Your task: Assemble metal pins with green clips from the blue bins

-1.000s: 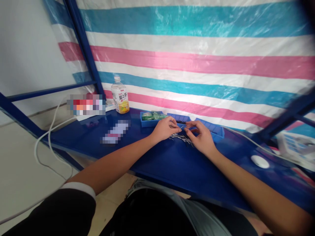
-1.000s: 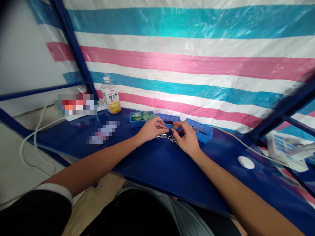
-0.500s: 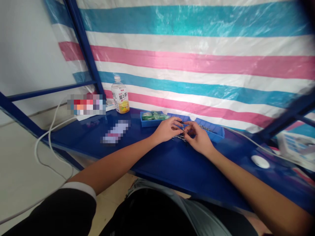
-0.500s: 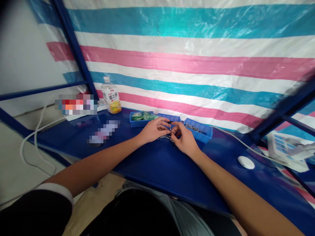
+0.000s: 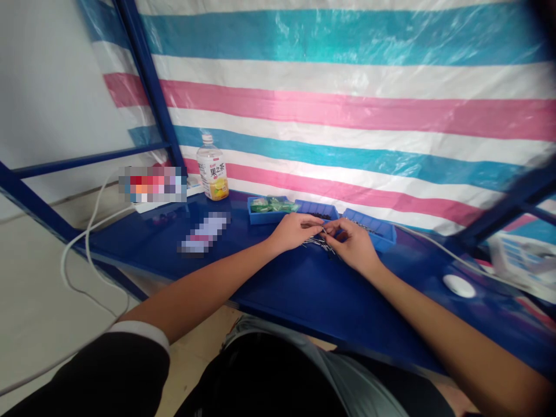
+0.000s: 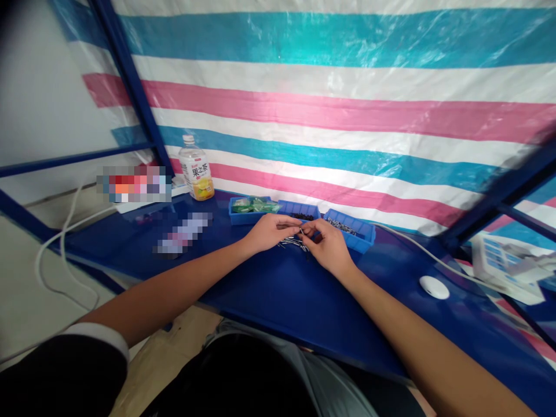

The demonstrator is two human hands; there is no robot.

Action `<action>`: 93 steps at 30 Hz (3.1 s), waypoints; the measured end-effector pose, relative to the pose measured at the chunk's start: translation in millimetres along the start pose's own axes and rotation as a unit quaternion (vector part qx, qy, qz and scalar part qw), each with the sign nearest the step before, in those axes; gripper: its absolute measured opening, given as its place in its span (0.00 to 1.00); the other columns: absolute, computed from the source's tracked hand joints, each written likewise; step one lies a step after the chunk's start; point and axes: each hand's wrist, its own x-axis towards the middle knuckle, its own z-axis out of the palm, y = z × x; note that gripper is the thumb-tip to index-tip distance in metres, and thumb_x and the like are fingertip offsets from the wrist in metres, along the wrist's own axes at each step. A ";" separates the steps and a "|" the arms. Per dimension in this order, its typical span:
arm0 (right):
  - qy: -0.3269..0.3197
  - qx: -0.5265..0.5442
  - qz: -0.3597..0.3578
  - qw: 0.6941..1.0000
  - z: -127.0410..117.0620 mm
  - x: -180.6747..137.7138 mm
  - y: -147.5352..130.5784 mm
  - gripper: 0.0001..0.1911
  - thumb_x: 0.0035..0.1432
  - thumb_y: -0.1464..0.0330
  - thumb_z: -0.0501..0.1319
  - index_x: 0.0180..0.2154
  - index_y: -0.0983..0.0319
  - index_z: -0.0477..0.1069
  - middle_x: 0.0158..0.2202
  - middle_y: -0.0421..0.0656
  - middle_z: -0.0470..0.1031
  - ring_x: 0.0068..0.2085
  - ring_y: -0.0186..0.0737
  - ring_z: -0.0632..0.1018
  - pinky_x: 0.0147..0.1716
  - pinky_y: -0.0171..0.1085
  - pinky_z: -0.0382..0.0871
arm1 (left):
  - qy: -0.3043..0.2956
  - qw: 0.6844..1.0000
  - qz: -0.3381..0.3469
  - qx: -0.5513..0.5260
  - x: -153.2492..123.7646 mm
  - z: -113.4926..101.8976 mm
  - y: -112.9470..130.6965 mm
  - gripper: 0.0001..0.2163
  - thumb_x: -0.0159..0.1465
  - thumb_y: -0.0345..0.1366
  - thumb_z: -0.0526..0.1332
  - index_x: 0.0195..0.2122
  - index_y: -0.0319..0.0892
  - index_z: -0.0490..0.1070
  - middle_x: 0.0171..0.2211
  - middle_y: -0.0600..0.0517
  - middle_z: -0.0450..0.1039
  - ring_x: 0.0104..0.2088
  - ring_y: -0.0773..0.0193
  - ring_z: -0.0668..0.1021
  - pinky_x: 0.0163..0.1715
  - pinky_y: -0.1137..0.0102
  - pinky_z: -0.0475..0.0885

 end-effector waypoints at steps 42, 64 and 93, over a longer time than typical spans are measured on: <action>0.035 0.000 0.142 0.989 -18.6 5.7 19.9 0.27 0.73 0.46 0.55 0.40 0.59 0.81 0.30 0.44 0.83 0.27 0.45 0.79 0.29 0.41 0.70 | 0.036 0.994 0.035 0.102 -0.9 -4.1 1.9 0.15 0.67 0.32 0.69 0.54 0.40 0.76 0.48 0.45 0.84 0.42 0.61 0.84 0.48 0.61 0.80; -0.157 -0.176 -0.097 0.967 -1.8 -2.6 16.4 0.13 0.70 0.69 0.60 0.51 0.56 0.81 0.46 0.48 0.82 0.47 0.50 0.82 0.47 0.47 0.78 | 0.047 0.989 0.029 0.134 -0.3 -5.1 3.3 0.12 0.67 0.32 0.66 0.52 0.40 0.78 0.46 0.45 0.85 0.44 0.58 0.85 0.52 0.61 0.79; 0.011 -0.029 0.045 0.999 1.1 0.2 2.3 0.14 0.64 0.58 0.67 0.45 0.60 0.79 0.35 0.45 0.84 0.28 0.41 0.79 0.29 0.40 0.73 | -0.015 0.989 0.064 0.130 -2.3 3.6 1.6 0.13 0.70 0.31 0.64 0.54 0.41 0.83 0.48 0.46 0.86 0.49 0.58 0.87 0.55 0.63 0.80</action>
